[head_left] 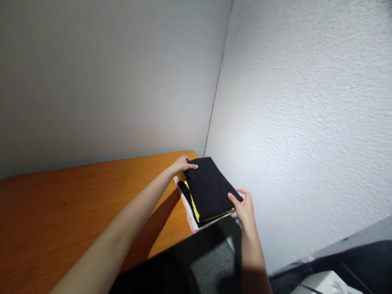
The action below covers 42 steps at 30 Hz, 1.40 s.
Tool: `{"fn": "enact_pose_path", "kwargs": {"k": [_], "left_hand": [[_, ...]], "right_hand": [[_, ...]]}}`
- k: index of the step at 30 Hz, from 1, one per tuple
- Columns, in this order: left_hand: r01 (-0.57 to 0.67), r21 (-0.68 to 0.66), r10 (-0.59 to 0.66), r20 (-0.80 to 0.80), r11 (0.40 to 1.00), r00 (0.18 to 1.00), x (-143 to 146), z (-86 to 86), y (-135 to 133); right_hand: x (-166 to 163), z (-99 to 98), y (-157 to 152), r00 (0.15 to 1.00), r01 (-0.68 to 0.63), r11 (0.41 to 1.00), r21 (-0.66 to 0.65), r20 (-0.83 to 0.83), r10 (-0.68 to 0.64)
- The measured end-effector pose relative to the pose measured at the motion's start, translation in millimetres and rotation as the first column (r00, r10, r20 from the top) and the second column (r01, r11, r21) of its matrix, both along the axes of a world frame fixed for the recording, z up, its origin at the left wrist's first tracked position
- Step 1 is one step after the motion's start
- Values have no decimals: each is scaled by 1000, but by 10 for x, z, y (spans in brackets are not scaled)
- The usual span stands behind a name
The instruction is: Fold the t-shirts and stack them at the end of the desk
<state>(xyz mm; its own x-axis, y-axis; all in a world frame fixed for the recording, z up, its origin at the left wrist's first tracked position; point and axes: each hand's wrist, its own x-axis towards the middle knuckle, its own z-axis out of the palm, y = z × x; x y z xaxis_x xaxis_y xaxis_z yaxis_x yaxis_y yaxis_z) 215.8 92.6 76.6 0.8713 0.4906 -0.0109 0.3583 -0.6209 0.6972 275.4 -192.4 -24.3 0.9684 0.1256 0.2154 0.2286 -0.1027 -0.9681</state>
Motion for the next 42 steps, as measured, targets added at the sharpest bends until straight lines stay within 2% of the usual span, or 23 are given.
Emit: {"fn": "enact_pose_path", "kwargs": {"k": [3,5,8,9,11,13,14,15,17,19,21,24,28,35,42], "left_hand": [[-46,83,49,-42,996,998,53,-319,21],[-44,148,49,-34,988,998,14,-375,39],[-46,295,34,48,954,998,-68,-235,28],[-46,350,17,83,936,996,-87,-158,4],[-5,444,-56,123,896,991,-94,-17,-78],[102,505,-170,89,857,982,-57,44,-194],[166,523,-224,49,836,973,-25,31,-256],[224,535,-266,2,815,964,9,-13,-315],[302,547,-303,-90,781,949,71,-172,-408],[330,554,-294,-156,765,943,102,-375,-456],[329,564,-273,-184,758,944,99,-553,-462],[305,601,-259,-166,739,952,67,-696,-439],[273,627,-247,-130,729,960,48,-713,-433],[223,615,-227,-72,757,971,36,-707,-472],[145,543,-216,70,827,974,-9,-724,-460]], "right_hand": [[36,-256,16,996,24,952,-306,89,3],[-5,-249,11,987,35,897,-440,158,39],[-107,-11,32,938,180,790,-586,345,42],[-139,96,62,907,242,771,-589,419,35],[-192,290,172,853,275,781,-560,516,70],[-233,406,343,829,163,809,-565,523,198],[-252,423,442,820,89,800,-593,499,279],[-271,413,542,814,22,771,-637,460,356],[-311,327,716,815,-84,667,-740,334,473],[-348,196,828,828,-164,554,-816,191,527],[-377,78,870,834,-207,494,-845,111,540],[-400,-7,861,834,-187,489,-852,125,537],[-398,-7,845,832,-171,475,-863,131,539],[-365,-54,846,828,-150,457,-877,141,542],[-340,-57,855,828,-163,455,-876,129,545]]}}
